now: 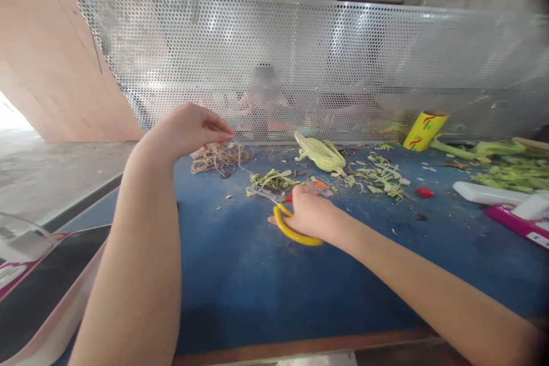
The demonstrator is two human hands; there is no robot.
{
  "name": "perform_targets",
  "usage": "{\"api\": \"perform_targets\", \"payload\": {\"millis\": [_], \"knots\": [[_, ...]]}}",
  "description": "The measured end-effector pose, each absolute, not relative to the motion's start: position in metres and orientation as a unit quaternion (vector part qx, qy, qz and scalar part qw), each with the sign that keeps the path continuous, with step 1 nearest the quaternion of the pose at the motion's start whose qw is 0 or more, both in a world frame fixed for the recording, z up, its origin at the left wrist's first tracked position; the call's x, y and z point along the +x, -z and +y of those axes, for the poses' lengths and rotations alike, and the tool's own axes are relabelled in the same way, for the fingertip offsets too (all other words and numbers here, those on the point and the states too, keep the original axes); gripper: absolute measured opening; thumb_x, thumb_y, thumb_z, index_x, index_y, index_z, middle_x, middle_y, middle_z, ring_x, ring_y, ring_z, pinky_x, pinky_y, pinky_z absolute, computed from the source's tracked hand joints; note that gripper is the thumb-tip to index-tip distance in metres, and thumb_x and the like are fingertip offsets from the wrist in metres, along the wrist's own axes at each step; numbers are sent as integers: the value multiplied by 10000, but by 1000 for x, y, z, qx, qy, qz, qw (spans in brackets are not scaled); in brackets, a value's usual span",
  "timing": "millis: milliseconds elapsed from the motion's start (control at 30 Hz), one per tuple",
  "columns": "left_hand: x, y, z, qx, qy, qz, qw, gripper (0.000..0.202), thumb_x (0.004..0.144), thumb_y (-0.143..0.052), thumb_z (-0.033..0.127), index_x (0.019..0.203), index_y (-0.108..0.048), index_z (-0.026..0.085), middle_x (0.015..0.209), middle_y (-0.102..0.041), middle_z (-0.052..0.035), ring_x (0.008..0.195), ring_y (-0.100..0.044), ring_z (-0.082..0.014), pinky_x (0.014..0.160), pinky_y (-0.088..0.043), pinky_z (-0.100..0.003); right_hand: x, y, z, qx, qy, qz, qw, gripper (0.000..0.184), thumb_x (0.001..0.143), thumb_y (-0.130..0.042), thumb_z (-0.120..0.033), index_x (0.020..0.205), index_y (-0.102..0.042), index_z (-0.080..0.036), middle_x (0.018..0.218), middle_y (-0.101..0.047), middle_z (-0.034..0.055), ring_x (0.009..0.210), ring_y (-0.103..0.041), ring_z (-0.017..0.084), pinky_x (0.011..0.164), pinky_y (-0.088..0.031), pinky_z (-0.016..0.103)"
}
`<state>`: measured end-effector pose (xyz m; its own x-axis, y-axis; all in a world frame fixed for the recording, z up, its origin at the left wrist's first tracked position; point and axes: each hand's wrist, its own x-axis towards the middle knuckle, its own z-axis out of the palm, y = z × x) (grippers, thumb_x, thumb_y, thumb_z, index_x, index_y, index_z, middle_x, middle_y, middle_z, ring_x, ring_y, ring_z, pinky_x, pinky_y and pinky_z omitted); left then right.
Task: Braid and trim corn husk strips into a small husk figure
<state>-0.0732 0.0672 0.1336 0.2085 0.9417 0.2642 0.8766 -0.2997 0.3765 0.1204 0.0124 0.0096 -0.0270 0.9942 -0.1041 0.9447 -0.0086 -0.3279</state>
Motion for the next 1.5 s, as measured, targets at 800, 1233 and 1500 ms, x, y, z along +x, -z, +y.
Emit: {"api": "perform_targets", "payload": {"millis": [800, 1233, 1500], "knots": [[-42, -121, 71, 854, -140, 493, 90, 255, 635, -611, 372, 832, -710, 244, 716, -697, 6, 655, -613, -168, 581, -415, -249, 121, -12, -6, -705, -95, -692, 126, 651, 616, -397, -773, 912, -432, -194, 586, -606, 50, 535, -625, 251, 443, -387, 291], [-40, -125, 65, 855, -146, 493, 68, 237, 650, -614, 373, 825, -709, 243, 663, -681, 9, 575, -574, -142, 525, -387, -238, 118, -7, -2, -684, -109, -705, 152, 643, 625, -401, -765, 909, -444, -190, 694, -635, 67, 554, -617, 242, 418, -351, 286], [-42, -125, 66, 856, -142, 493, 59, 270, 655, -591, 371, 850, -703, 222, 646, -662, 19, 573, -571, -114, 532, -389, -203, 118, -11, -3, -674, -123, -715, 137, 619, 666, -374, -747, 895, -457, -178, 690, -631, 73, 592, -621, 239, 424, -322, 264]]}}
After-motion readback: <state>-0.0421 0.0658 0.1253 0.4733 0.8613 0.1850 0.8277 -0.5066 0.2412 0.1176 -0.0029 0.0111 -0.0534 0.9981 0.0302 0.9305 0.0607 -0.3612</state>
